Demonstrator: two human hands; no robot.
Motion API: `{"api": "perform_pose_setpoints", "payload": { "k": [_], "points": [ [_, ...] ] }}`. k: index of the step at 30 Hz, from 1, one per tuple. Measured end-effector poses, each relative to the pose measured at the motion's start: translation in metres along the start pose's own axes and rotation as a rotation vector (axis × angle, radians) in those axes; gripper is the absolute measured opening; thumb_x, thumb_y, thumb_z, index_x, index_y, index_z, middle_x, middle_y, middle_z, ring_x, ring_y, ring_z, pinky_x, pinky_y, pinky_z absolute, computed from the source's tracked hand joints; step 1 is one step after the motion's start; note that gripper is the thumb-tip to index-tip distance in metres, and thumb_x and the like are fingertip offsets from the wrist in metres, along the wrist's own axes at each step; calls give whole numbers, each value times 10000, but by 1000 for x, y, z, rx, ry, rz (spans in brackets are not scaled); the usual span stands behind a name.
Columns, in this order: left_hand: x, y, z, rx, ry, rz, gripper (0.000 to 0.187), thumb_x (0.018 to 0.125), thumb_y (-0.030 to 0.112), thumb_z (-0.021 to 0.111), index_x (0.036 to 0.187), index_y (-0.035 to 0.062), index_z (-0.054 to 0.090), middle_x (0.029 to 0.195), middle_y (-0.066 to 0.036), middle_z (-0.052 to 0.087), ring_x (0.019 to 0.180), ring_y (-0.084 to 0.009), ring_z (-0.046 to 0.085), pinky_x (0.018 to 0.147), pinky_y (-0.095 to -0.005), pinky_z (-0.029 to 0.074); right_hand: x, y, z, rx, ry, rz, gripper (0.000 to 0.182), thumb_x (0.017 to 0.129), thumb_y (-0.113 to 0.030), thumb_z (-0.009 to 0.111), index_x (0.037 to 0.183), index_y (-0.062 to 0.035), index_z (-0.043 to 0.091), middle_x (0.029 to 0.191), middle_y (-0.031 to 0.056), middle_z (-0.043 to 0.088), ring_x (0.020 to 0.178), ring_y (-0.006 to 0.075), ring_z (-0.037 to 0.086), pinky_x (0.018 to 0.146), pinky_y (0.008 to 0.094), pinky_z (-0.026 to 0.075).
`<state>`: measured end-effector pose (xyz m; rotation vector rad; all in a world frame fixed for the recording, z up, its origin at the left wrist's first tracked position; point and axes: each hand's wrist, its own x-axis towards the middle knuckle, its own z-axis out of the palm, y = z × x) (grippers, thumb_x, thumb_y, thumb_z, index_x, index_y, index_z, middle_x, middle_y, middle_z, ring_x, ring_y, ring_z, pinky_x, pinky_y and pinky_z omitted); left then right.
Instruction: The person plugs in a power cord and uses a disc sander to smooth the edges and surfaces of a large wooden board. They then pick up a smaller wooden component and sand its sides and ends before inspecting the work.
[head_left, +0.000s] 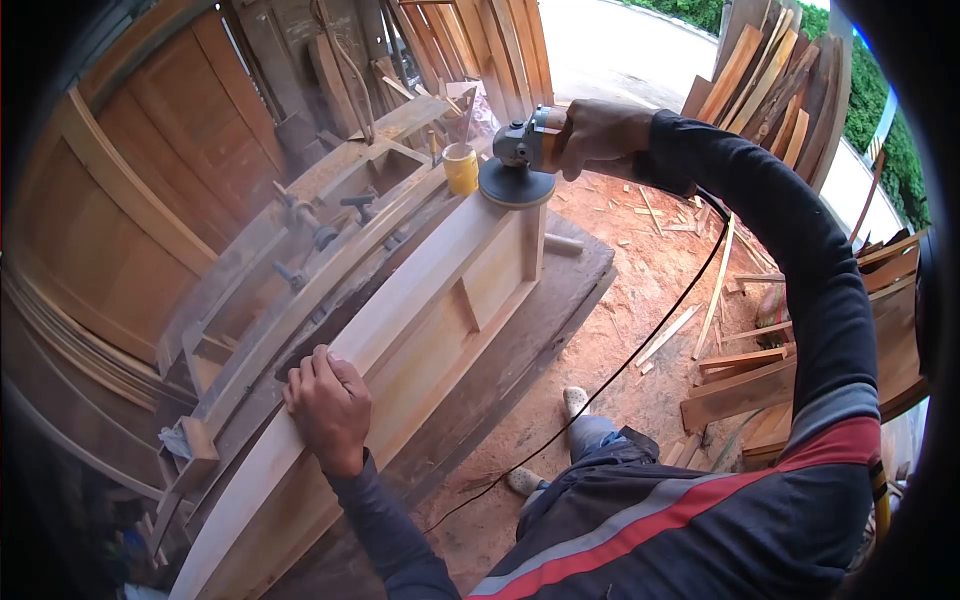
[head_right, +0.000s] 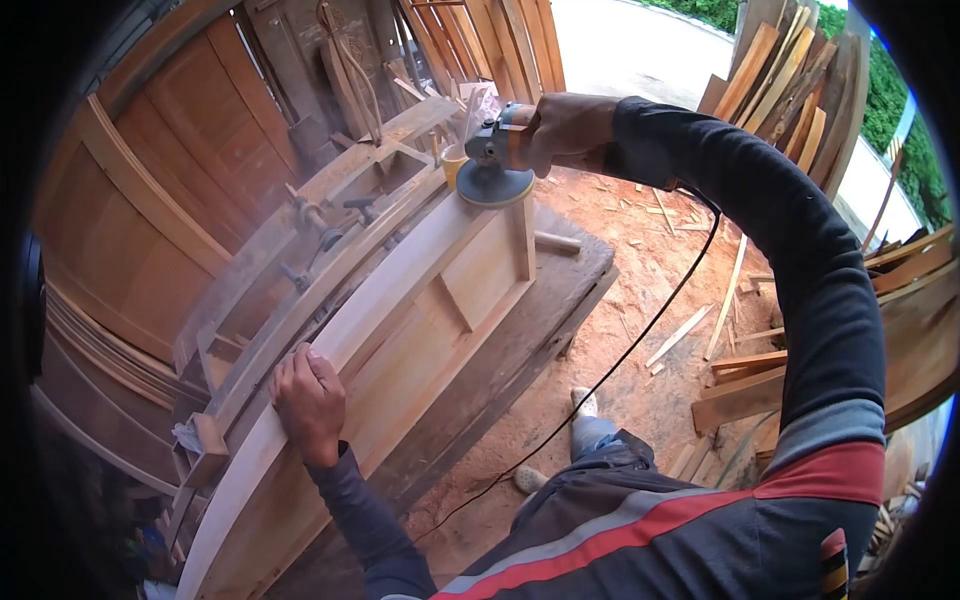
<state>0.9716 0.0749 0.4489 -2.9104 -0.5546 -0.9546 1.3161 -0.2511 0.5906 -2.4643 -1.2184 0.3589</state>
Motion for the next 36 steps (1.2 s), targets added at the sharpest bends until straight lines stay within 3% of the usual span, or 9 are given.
{"api": "perform_pose_setpoints", "payload": {
  "k": [2, 5, 9, 10, 13, 16, 21, 24, 36],
  "points": [
    [0, 0, 1, -6, -7, -6, 298, 977, 180, 495, 1114, -8, 680, 976, -190, 682, 920, -389, 630, 837, -504, 482, 0, 26, -11, 132, 4, 124, 264, 672, -68, 801, 932, -25, 817, 907, 47, 785, 785, 117, 687, 735, 281, 554],
    [0, 1, -1, -34, -28, -10, 307, 989, 168, 490, 1139, -25, 675, 987, -197, 685, 923, -401, 622, 848, -517, 473, 2, 70, -31, 74, 93, 240, 302, 682, -173, 772, 967, -89, 827, 906, 52, 773, 782, 160, 685, 722, 308, 540],
    [-4, -2, -8, -66, -105, -151, 317, 990, 171, 533, 1195, -29, 668, 1065, -210, 688, 991, -398, 618, 908, -506, 465, -26, 178, -42, 480, 250, 134, 219, 691, -80, 779, 867, 52, 786, 811, 67, 745, 702, 121, 630, 647, 290, 519],
    [2, 11, -7, -78, -143, -228, 324, 990, 175, 549, 1213, -29, 666, 1103, -215, 688, 1025, -398, 617, 937, -501, 461, -40, 207, -45, 424, 294, 157, 165, 698, -69, 776, 823, 38, 769, 776, 47, 720, 667, 116, 604, 610, 289, 494],
    [26, 67, 15, 157, 180, -99, 348, 989, 194, 592, 1245, -33, 655, 1234, -230, 660, 1159, -407, 587, 1044, -498, 414, -83, 282, -31, 470, 451, 219, 99, 716, -62, 766, 759, -7, 696, 672, -3, 623, 585, 104, 550, 530, 285, 426],
    [89, 197, 45, -54, 128, -106, 520, 1010, 363, 596, 1345, -35, 602, 1341, -263, 600, 1258, -436, 540, 1106, -517, 363, -113, 372, 3, 676, 453, 418, 181, 747, -169, 756, 823, -20, 686, 663, 14, 607, 575, 115, 577, 553, 291, 458],
    [144, 266, 119, 105, -123, -201, 439, 1015, 354, 535, 1131, -44, 677, 1068, -249, 680, 999, -442, 624, 918, -515, 472, -162, 471, 75, 1088, 457, 691, 191, 779, -194, 703, 841, -19, 656, 666, 46, 604, 520, 154, 583, 503, 302, 473],
    [144, 266, 121, 48, -39, -164, 353, 992, 261, 517, 1013, -47, 687, 922, -236, 674, 869, -446, 618, 810, -523, 484, -205, 510, 109, 1195, 412, 838, 190, 782, -181, 697, 861, -19, 640, 658, 54, 598, 524, 173, 599, 494, 315, 490],
    [113, 315, 93, -34, -112, -160, 336, 947, 137, 453, 1011, -99, 685, 913, -291, 679, 835, -481, 627, 786, -518, 489, -247, 582, 137, 1277, 486, 949, 264, 831, -273, 701, 932, -41, 623, 716, 42, 599, 574, 167, 613, 544, 316, 531]
  ]
}}
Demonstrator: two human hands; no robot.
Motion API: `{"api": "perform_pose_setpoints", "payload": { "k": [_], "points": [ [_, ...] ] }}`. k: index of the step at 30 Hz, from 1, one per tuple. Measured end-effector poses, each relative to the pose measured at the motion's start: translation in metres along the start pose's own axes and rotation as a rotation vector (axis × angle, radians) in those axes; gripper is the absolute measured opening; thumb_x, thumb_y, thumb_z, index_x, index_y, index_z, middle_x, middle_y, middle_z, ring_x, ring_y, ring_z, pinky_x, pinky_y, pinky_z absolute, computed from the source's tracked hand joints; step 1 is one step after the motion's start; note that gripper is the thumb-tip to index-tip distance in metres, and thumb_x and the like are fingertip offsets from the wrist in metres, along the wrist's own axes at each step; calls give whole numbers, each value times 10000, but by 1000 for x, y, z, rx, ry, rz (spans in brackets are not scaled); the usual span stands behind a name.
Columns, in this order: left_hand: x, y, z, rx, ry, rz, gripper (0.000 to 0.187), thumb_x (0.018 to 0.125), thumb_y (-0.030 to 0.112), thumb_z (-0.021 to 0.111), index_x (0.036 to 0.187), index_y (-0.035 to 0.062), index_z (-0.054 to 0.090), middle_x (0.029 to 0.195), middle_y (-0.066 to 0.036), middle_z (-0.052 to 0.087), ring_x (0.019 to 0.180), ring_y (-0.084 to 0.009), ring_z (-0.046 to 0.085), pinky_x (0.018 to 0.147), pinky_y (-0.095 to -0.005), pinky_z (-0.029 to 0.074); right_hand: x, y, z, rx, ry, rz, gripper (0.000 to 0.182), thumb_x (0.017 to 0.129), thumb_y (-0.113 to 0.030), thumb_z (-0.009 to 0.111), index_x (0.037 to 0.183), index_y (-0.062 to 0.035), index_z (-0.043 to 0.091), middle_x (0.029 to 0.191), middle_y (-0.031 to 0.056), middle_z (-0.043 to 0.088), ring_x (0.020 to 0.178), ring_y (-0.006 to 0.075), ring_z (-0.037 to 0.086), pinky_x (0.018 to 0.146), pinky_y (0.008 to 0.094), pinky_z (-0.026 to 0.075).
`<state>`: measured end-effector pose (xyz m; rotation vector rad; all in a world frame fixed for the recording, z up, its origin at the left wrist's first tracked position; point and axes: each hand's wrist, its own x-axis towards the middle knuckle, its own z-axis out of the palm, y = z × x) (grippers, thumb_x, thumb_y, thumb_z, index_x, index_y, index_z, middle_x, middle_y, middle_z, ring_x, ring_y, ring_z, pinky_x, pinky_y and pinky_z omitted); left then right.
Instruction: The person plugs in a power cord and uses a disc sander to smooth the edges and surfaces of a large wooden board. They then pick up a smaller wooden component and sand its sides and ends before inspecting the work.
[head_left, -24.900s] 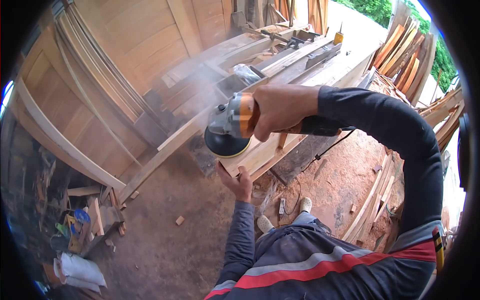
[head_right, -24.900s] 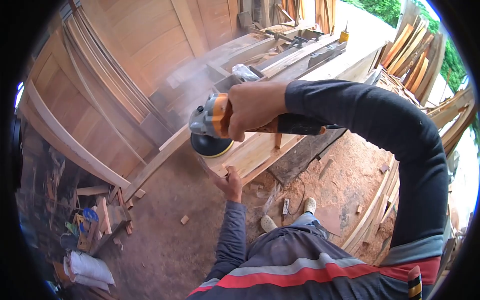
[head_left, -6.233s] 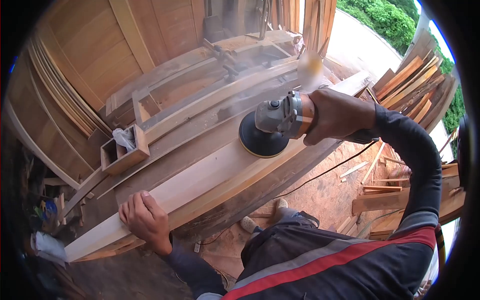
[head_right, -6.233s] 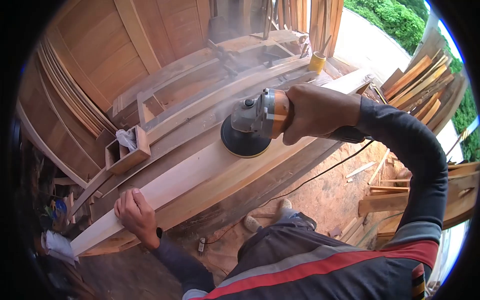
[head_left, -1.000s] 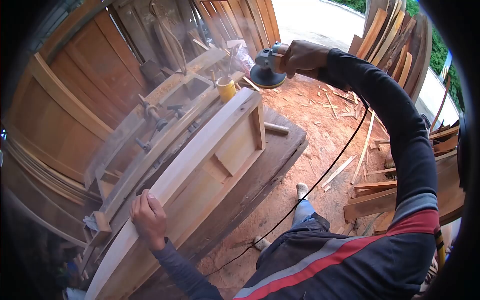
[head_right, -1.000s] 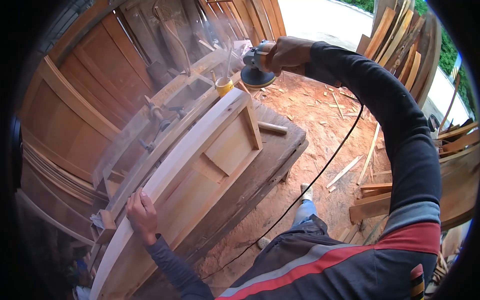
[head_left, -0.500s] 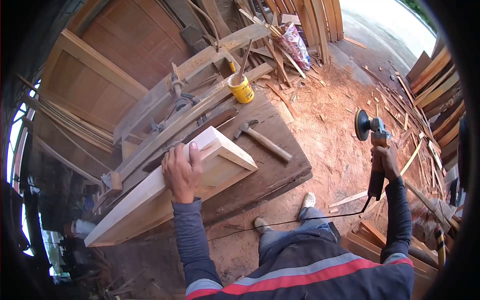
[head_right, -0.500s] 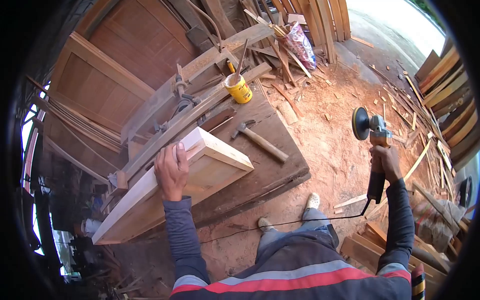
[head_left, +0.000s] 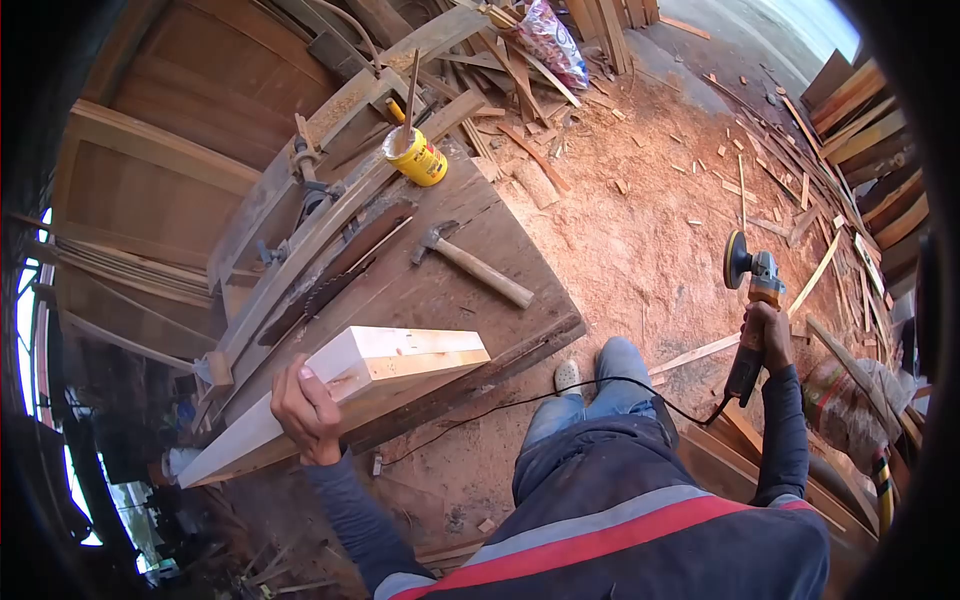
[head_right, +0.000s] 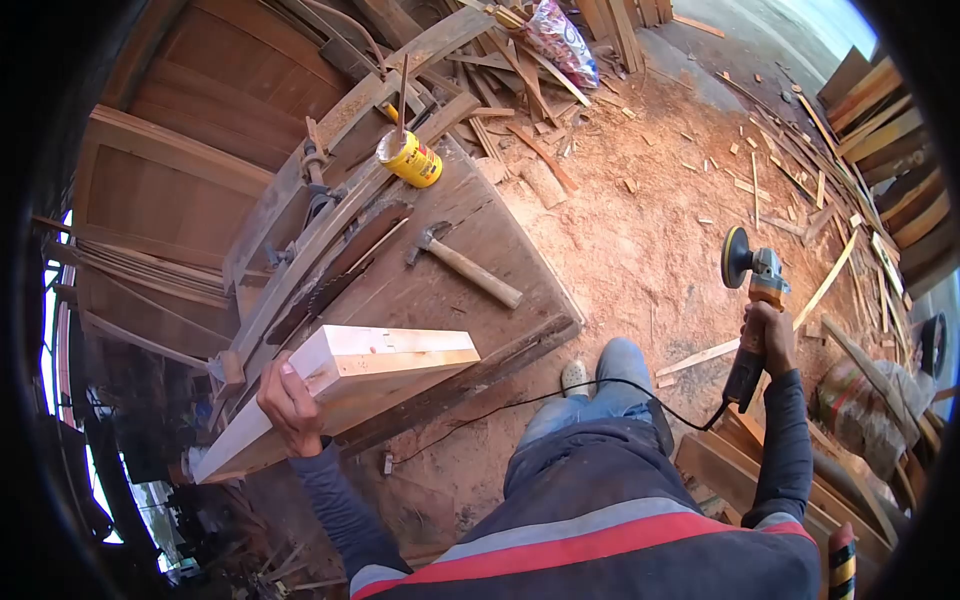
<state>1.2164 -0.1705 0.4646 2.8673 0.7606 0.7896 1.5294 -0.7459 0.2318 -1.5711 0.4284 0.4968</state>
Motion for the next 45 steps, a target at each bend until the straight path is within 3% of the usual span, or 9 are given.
{"api": "perform_pose_setpoints", "payload": {
  "k": [13, 19, 20, 25, 27, 31, 35, 45],
  "points": [
    [55, 132, 62, -12, 49, 31, 287, 919, 114, 511, 1018, -88, 690, 931, -266, 686, 852, -461, 638, 800, -506, 504, 88, -111, 28, -11, -208, -162, 290, 823, -283, 691, 937, -23, 632, 723, 67, 627, 613, 179, 635, 573, 313, 529],
    [84, 194, 94, -16, 66, 27, 277, 913, 103, 511, 1019, -81, 689, 911, -259, 678, 835, -453, 635, 790, -501, 501, 133, -149, 27, 128, -366, -125, 387, 809, -257, 688, 1098, -18, 592, 795, 76, 638, 651, 189, 645, 598, 322, 547],
    [88, 203, 99, -12, 69, 25, 274, 912, 104, 511, 1016, -76, 688, 901, -255, 675, 827, -451, 633, 784, -500, 500, 144, -147, 31, 211, -396, -58, 462, 801, -249, 691, 1182, -30, 549, 844, 76, 634, 707, 192, 653, 632, 331, 559],
    [108, 241, 114, -1, 63, 15, 275, 911, 126, 510, 1025, -58, 679, 883, -236, 664, 828, -435, 626, 780, -493, 492, 168, -144, 77, 260, -671, 45, 490, 735, -208, 699, 1164, -31, 539, 849, 95, 619, 726, 233, 654, 683, 386, 574],
    [113, 248, 115, 25, 43, 9, 285, 912, 136, 508, 1038, -56, 676, 897, -232, 666, 847, -431, 627, 791, -491, 491, 162, -130, 106, 287, -721, 145, 474, 726, -204, 704, 1136, -24, 549, 818, 105, 629, 684, 237, 657, 649, 381, 573],
    [111, 244, 116, 51, 26, 40, 290, 920, 142, 501, 1045, -59, 669, 932, -237, 668, 863, -436, 619, 806, -497, 485, 120, -126, 152, 258, -924, 129, 398, 732, -141, 729, 1075, -8, 576, 769, 115, 657, 626, 248, 674, 588, 377, 577],
    [110, 243, 119, 45, 30, 32, 295, 938, 149, 492, 1043, -64, 668, 952, -240, 671, 875, -443, 616, 807, -496, 480, 92, -118, 166, 231, -1027, 163, 353, 747, -99, 764, 1054, -2, 618, 819, 98, 680, 680, 218, 688, 660, 362, 589],
    [108, 243, 121, 51, 73, 33, 276, 968, 167, 497, 1045, -19, 686, 942, -203, 669, 879, -425, 608, 809, -484, 472, 64, -114, 122, 181, -938, 150, 377, 726, -62, 775, 1065, 4, 625, 853, 78, 676, 692, 200, 675, 656, 363, 585]
  ]
}}
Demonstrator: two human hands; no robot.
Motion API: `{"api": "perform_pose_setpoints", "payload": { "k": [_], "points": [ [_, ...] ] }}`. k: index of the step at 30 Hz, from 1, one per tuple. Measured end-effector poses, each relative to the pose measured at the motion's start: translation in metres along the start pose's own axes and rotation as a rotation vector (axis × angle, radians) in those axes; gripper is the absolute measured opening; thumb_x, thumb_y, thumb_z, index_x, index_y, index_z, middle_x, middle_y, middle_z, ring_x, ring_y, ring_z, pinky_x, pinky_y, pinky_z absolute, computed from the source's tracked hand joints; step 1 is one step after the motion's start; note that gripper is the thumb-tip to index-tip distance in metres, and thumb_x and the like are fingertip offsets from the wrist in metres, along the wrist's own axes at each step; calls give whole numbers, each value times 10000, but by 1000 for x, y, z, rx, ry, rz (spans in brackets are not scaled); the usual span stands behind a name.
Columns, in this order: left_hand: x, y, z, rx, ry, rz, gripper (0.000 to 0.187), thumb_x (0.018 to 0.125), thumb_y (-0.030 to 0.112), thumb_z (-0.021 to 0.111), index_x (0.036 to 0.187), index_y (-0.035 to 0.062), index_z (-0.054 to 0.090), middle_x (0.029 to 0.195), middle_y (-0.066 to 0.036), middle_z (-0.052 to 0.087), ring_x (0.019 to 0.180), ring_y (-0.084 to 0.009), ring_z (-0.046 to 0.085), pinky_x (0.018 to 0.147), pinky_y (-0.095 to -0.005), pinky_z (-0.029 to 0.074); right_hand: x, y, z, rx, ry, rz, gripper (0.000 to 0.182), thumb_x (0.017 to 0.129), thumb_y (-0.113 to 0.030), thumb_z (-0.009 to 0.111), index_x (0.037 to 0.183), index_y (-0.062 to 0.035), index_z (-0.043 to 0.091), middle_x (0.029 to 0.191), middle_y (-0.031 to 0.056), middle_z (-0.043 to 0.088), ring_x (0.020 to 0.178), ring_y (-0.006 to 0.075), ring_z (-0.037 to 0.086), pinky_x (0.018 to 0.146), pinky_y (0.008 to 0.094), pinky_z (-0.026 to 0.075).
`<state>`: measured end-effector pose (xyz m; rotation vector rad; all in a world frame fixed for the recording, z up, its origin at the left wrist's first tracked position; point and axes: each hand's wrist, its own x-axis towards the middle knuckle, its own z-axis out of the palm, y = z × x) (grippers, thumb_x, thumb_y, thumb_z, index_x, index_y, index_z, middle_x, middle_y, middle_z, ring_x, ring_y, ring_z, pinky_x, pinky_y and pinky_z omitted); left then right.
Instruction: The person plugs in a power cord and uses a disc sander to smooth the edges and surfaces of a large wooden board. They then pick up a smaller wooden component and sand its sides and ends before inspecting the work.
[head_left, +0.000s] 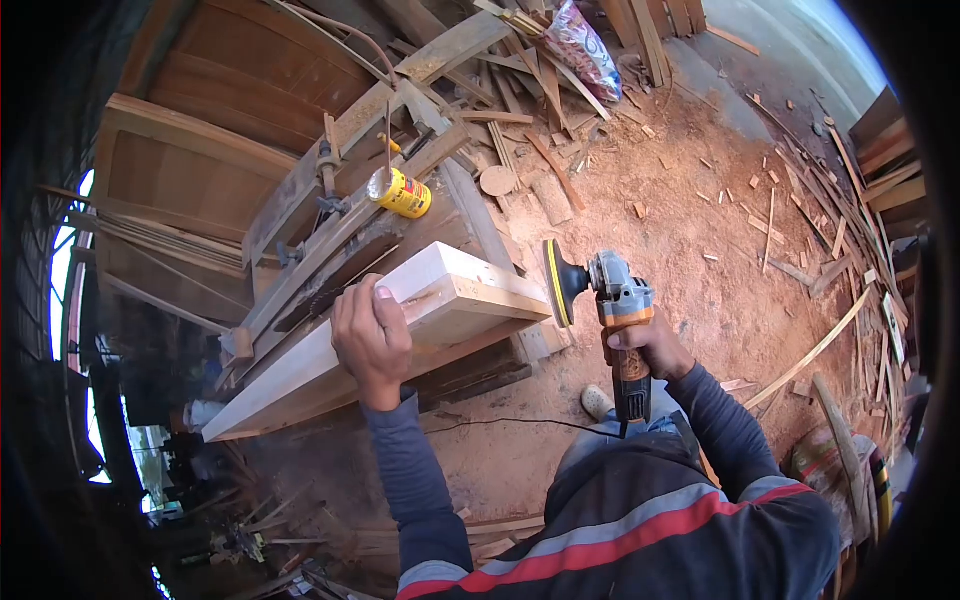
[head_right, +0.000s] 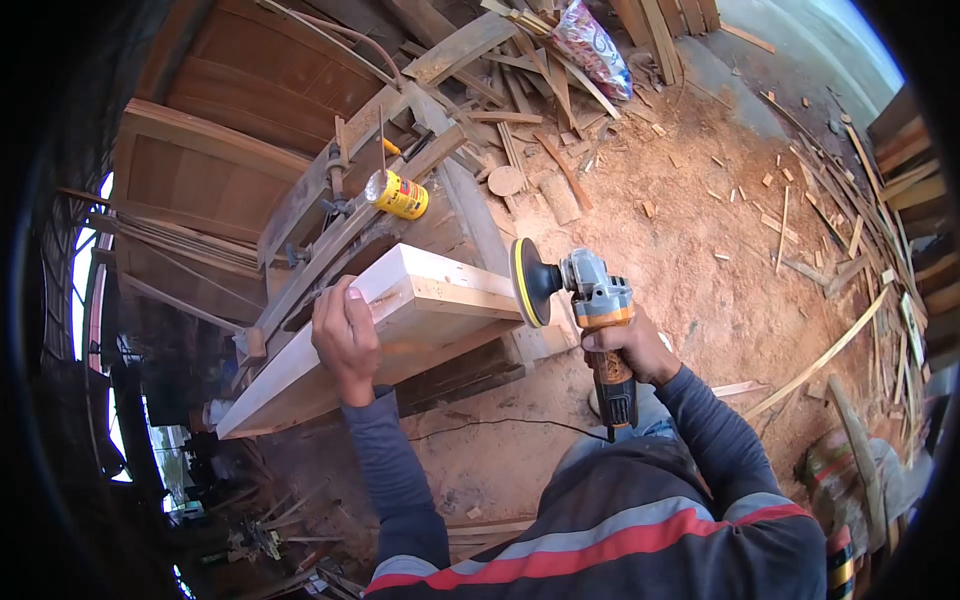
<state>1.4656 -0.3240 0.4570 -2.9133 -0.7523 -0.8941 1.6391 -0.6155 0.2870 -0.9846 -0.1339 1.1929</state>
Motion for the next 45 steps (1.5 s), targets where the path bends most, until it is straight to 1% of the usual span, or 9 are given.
{"api": "perform_pose_setpoints", "payload": {
  "k": [4, 7, 11, 18, 21, 30, 34, 41, 45],
  "points": [
    [0, 0, -6, -59, -56, -51, 289, 989, 215, 523, 1020, -10, 702, 899, -214, 668, 855, -418, 606, 803, -504, 465, -4, -15, -2, -61, -16, 0, 382, 734, -74, 781, 1075, 3, 627, 851, 73, 674, 696, 194, 676, 672, 361, 588],
    [12, -5, -12, -307, -155, -379, 332, 1009, 259, 538, 915, -14, 701, 841, -229, 669, 826, -434, 611, 789, -522, 464, 2, -20, 14, -94, -74, -15, 350, 764, -103, 790, 1064, -1, 640, 835, 64, 667, 704, 184, 675, 674, 345, 573],
    [18, -2, 3, -16, -105, -330, 386, 1014, 282, 548, 773, -1, 653, 805, -217, 681, 807, -462, 623, 752, -549, 454, 16, -31, 49, -77, -221, 1, 312, 831, -180, 792, 1059, -12, 661, 855, 55, 669, 706, 156, 659, 666, 323, 551],
    [17, -2, 2, -29, -83, -379, 367, 990, 275, 582, 765, -3, 666, 803, -220, 684, 811, -447, 636, 745, -538, 468, 25, -64, 62, -147, -263, 23, 332, 853, -211, 802, 1081, -8, 674, 895, 30, 665, 736, 128, 639, 690, 308, 537],
    [18, 1, 5, -13, -77, -411, 339, 975, 266, 599, 782, 0, 682, 817, -210, 695, 817, -446, 639, 757, -534, 472, 29, -64, 63, -237, -298, -79, 320, 855, -203, 796, 1080, -6, 681, 896, 29, 669, 739, 127, 639, 698, 300, 534],
    [14, 4, 5, -12, -71, -404, 317, 983, 246, 578, 826, -2, 698, 837, -205, 700, 823, -447, 630, 754, -526, 466, 34, -68, 61, -309, -285, -91, 257, 824, -163, 812, 1003, -11, 707, 861, 39, 698, 744, 122, 662, 690, 296, 538],
    [17, 11, 3, -4, -81, -396, 339, 995, 266, 557, 849, -4, 700, 864, -208, 700, 844, -441, 626, 763, -519, 457, 41, -49, 42, -385, -251, -125, 330, 811, -128, 807, 1084, 19, 695, 915, 61, 710, 783, 141, 683, 731, 306, 563],
    [17, 8, 3, -2, -114, -461, 384, 1006, 304, 542, 850, -9, 700, 837, -206, 694, 834, -433, 618, 769, -516, 460, 54, -5, 2, -336, -132, 112, 327, 787, -210, 814, 1013, 6, 718, 864, 67, 714, 739, 145, 677, 698, 308, 554],
    [16, 1, 2, -21, -146, -503, 399, 1009, 329, 535, 887, -4, 717, 830, -214, 695, 847, -430, 631, 787, -505, 470, 57, -10, -5, -202, -52, 149, 324, 786, -198, 788, 1014, 6, 684, 828, 72, 672, 642, 158, 655, 596, 307, 548]
  ]
}}
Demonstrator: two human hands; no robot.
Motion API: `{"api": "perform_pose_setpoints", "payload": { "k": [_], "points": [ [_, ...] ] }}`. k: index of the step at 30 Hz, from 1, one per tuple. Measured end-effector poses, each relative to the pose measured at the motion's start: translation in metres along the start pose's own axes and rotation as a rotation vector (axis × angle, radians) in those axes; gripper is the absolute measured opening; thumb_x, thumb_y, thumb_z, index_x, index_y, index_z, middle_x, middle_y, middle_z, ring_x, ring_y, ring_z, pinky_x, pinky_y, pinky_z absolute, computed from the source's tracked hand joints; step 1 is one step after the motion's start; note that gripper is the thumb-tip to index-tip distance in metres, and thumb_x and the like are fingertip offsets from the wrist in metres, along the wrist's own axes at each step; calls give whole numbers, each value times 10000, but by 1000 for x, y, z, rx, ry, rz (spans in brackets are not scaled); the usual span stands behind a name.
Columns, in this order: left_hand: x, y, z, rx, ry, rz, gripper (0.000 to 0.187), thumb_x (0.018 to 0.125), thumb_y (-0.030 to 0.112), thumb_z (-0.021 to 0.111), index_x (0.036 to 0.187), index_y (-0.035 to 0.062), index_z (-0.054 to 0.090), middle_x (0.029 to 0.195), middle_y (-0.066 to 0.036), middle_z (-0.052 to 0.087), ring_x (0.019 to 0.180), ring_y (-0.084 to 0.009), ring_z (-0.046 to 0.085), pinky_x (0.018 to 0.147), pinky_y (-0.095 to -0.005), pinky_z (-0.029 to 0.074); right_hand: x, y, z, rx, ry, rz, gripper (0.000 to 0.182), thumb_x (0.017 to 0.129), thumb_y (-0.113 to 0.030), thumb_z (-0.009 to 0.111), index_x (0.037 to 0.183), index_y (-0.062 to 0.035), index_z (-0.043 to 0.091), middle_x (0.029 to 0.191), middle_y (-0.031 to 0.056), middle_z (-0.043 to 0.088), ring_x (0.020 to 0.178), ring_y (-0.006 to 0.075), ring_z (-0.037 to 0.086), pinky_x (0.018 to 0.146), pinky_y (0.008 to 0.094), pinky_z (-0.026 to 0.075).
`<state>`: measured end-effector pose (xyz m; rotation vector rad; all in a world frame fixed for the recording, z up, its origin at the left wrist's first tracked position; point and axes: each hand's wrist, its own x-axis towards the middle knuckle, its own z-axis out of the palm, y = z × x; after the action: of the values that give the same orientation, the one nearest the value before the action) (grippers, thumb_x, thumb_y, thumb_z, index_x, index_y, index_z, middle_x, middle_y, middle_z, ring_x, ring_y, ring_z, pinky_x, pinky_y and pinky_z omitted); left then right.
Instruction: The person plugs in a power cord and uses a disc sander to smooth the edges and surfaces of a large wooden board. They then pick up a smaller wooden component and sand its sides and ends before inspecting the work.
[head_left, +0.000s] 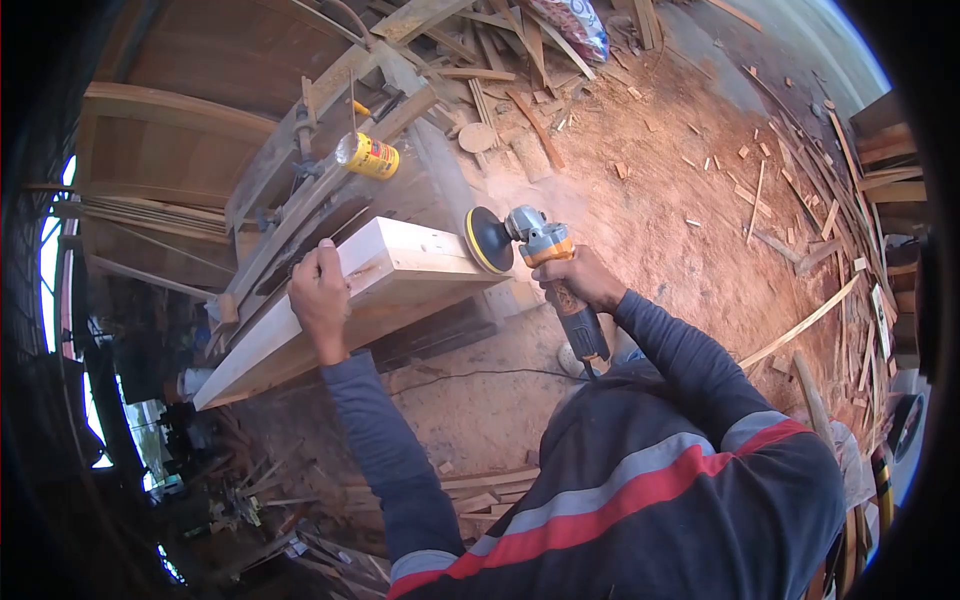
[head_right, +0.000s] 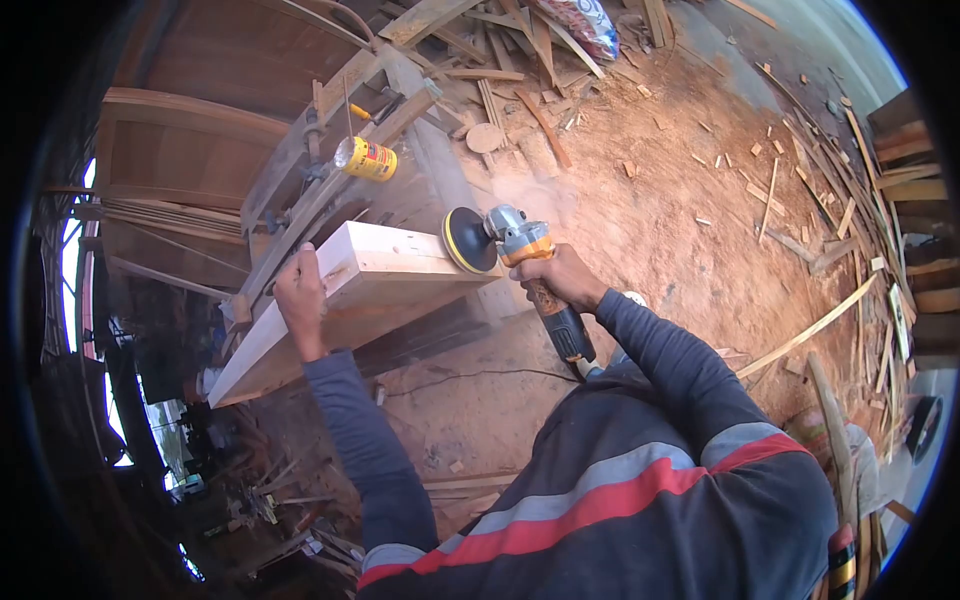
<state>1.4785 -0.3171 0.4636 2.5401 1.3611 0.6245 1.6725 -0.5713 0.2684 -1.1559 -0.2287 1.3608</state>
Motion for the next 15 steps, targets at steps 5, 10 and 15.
{"api": "perform_pose_setpoints", "payload": {
  "k": [5, 10, 15],
  "points": [
    [4, 1, -3, -59, -83, -38, 444, 1004, 357, 476, 941, -2, 731, 893, -266, 697, 895, -469, 655, 818, -509, 482, 3, -22, -6, 89, 18, -141, 299, 842, -218, 729, 1022, 0, 634, 820, 90, 657, 667, 176, 661, 630, 323, 560],
    [12, 10, 1, 178, -79, -59, 505, 968, 384, 435, 926, -46, 698, 903, -322, 660, 866, -505, 651, 794, -532, 478, -6, -42, 8, 140, -92, -207, 351, 841, -218, 757, 1095, 3, 658, 837, 66, 662, 692, 157, 664, 657, 315, 564],
    [8, 13, 3, 103, -30, -84, 490, 948, 383, 461, 875, -52, 677, 860, -326, 639, 843, -518, 637, 777, -527, 475, -13, -31, 24, 80, -172, -152, 339, 842, -217, 776, 1071, 14, 679, 853, 67, 675, 716, 152, 667, 677, 314, 562]
  ]
}}
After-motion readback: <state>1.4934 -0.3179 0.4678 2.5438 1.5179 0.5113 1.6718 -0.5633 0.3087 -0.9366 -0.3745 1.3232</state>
